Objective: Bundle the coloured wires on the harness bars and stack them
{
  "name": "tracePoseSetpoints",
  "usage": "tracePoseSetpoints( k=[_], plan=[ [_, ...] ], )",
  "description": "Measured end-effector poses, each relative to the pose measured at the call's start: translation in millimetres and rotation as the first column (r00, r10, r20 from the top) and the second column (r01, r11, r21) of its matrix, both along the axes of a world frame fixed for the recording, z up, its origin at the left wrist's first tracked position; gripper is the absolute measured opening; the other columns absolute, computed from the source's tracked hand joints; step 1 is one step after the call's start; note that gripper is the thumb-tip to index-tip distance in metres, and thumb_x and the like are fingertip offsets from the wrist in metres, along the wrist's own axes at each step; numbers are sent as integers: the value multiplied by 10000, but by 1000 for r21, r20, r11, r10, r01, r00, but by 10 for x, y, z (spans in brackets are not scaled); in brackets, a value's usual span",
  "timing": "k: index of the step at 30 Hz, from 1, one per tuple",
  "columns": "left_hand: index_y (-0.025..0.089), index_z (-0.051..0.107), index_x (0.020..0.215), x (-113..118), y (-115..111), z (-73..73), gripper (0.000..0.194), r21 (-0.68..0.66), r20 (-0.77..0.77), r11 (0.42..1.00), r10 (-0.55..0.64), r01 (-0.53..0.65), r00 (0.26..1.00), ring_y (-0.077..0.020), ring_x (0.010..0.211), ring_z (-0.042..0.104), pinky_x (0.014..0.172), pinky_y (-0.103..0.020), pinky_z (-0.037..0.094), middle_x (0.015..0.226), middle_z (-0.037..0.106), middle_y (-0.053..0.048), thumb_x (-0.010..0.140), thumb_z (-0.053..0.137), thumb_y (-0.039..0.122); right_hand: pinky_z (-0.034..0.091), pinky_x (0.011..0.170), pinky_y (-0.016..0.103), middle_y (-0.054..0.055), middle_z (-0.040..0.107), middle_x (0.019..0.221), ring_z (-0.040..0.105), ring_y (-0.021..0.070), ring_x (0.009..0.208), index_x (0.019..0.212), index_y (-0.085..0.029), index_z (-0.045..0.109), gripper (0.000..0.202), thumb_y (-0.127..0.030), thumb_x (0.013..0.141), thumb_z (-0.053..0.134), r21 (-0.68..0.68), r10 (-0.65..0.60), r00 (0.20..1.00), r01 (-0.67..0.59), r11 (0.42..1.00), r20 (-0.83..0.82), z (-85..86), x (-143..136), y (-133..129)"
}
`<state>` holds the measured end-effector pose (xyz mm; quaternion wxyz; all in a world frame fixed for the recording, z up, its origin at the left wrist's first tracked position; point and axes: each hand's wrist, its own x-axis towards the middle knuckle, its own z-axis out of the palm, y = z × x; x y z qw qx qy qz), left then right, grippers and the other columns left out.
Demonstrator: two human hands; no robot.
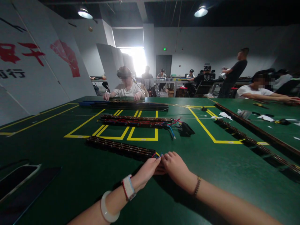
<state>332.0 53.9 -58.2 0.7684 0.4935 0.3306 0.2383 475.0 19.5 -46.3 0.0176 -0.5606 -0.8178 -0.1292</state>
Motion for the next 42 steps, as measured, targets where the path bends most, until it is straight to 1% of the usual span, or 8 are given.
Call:
tracePoseSetpoints(
  k=[6,10,17,21,26,31,37,42],
  plan=[
    [109,577,957,27,-61,0,351,-106,99,994,21,-11,995,-204,954,622,867,-354,474,984,663,-112,794,636,414,453,735,374,164,620,943,553,248,840,1065,-55,617,274,-125,825,504,26,1,998,-3,1000,70,-129,-135,-134],
    [116,566,957,50,-68,-48,308,-154,138,988,31,-9,990,-208,984,608,872,-347,458,983,657,-107,803,632,374,463,744,386,178,610,1001,562,253,864,1117,-49,587,316,-131,824,500,1,-9,998,9,1000,55,-47,-153,-209],
    [123,524,970,32,-62,-39,154,-182,95,983,35,-17,995,-172,880,620,833,-328,452,961,647,-100,891,485,249,411,549,252,46,665,810,625,172,668,1150,-233,570,293,-219,927,381,-294,-56,966,-21,956,-252,270,161,-135],
    [126,490,935,18,-61,19,143,-193,29,981,18,-12,999,-163,784,627,790,-319,448,862,639,-88,911,439,257,399,580,228,44,694,879,648,161,743,1095,-247,628,256,-241,910,452,-347,-138,919,0,938,-371,320,358,4],
    [128,487,888,7,-36,53,188,-205,-23,979,9,-14,1000,-102,612,551,665,-250,413,704,567,-23,924,375,274,362,566,234,44,680,790,621,169,711,870,-191,662,166,-339,860,587,-276,-296,885,202,940,-359,202,526,229],
    [140,482,833,-14,39,5,181,-173,-11,981,-95,92,995,-60,485,419,534,-210,312,607,466,33,896,388,282,354,602,237,44,656,790,598,159,738,829,-178,636,194,-356,878,578,-81,-240,914,225,971,-327,7,557,425],
    [116,514,870,-15,74,-32,198,-199,40,977,-70,77,997,-85,568,524,607,-224,398,686,554,-20,899,430,293,363,697,281,47,628,737,568,180,756,784,-168,620,203,-333,888,564,111,-100,976,123,986,-191,-133,541,448],
    [98,521,932,-3,56,-53,216,-211,85,976,-44,61,995,-136,707,621,718,-254,456,769,622,-91,922,416,287,357,815,339,64,618,852,526,185,798,938,-164,606,145,-272,910,513,373,148,986,-110,921,-74,-131,529,225]
  ],
)
